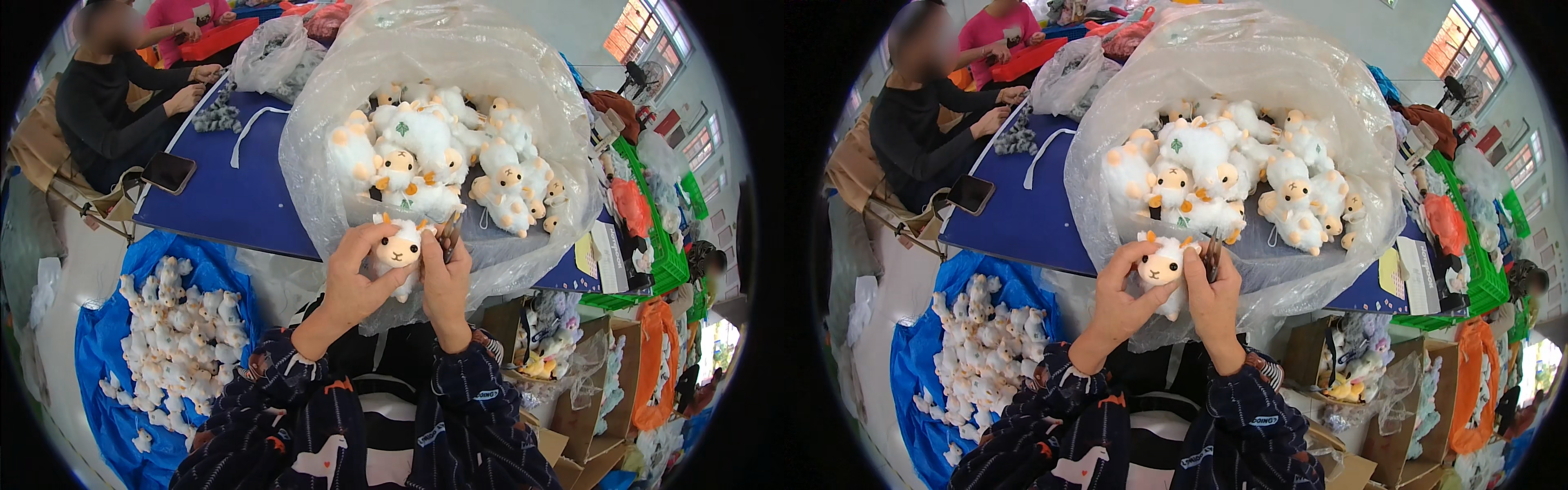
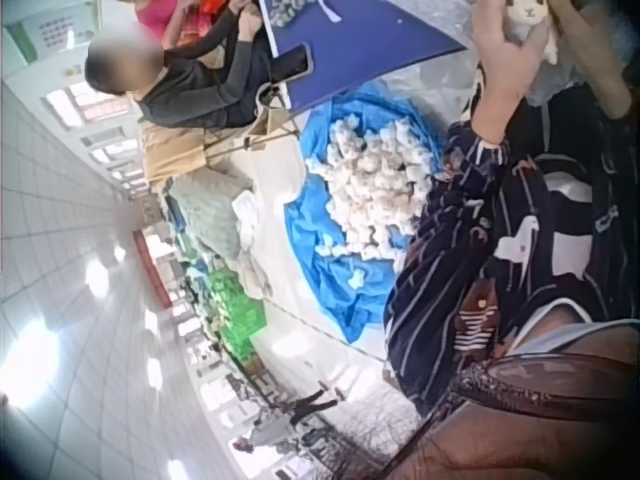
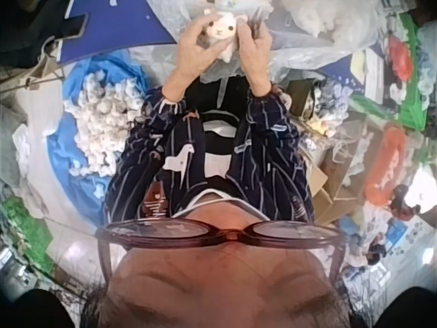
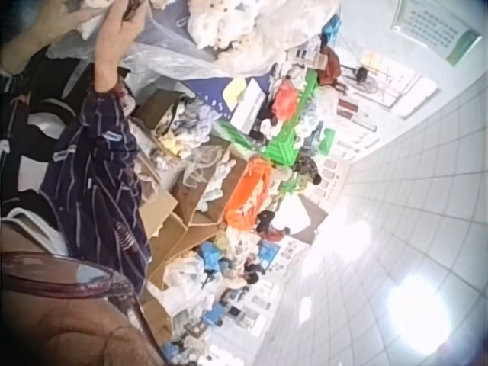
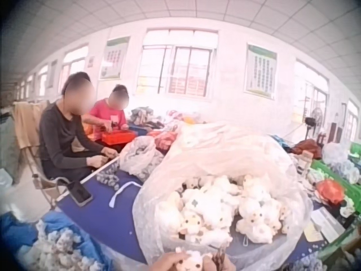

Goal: The person uses small scissors to trim loose threads and excess fabric from small white plush toys. They handle each toy one at a time, rotate it to access different sides, and place the finished items into a large plastic bag on the table.

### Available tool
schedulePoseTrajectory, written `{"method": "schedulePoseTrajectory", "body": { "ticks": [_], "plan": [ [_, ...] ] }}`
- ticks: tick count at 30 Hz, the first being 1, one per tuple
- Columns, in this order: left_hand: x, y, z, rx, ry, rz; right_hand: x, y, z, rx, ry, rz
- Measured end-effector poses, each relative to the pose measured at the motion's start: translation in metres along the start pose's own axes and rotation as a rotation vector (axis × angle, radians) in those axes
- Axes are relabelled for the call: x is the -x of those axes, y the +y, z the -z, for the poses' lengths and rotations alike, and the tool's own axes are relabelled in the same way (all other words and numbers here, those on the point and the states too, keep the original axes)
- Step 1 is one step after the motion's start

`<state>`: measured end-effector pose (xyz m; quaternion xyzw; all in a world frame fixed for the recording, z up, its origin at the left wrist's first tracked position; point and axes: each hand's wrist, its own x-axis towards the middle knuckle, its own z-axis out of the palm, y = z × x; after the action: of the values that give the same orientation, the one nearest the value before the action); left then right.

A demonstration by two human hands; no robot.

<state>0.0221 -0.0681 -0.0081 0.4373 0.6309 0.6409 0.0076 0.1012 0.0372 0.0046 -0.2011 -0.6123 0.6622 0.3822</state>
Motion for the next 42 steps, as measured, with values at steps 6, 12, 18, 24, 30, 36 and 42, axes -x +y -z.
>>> {"method": "schedulePoseTrajectory", "body": {
  "ticks": [6,12,18,24,30,36,42],
  "plan": [
    [0.000,-0.016,-0.018,0.130,0.070,0.065,-0.001,0.000,0.000,-0.021,0.007,-0.051],
    [-0.003,-0.018,0.002,0.609,-0.164,0.260,-0.008,-0.001,0.011,-0.269,-0.020,-0.203],
    [0.006,-0.020,0.009,0.148,-0.275,0.001,-0.021,0.017,0.014,-0.419,0.058,-0.332],
    [0.005,-0.026,0.000,0.281,-0.082,0.148,-0.010,-0.005,0.014,0.070,-0.014,-0.057],
    [0.001,-0.023,-0.001,0.419,-0.106,0.226,0.010,-0.010,0.020,0.660,-0.210,0.591],
    [-0.005,-0.028,0.008,0.566,-0.259,0.284,0.008,-0.008,0.017,0.464,-0.223,0.151],
    [-0.017,-0.023,0.013,0.755,-0.265,0.473,0.000,-0.014,0.015,0.107,-0.204,-0.061]
  ]
}}
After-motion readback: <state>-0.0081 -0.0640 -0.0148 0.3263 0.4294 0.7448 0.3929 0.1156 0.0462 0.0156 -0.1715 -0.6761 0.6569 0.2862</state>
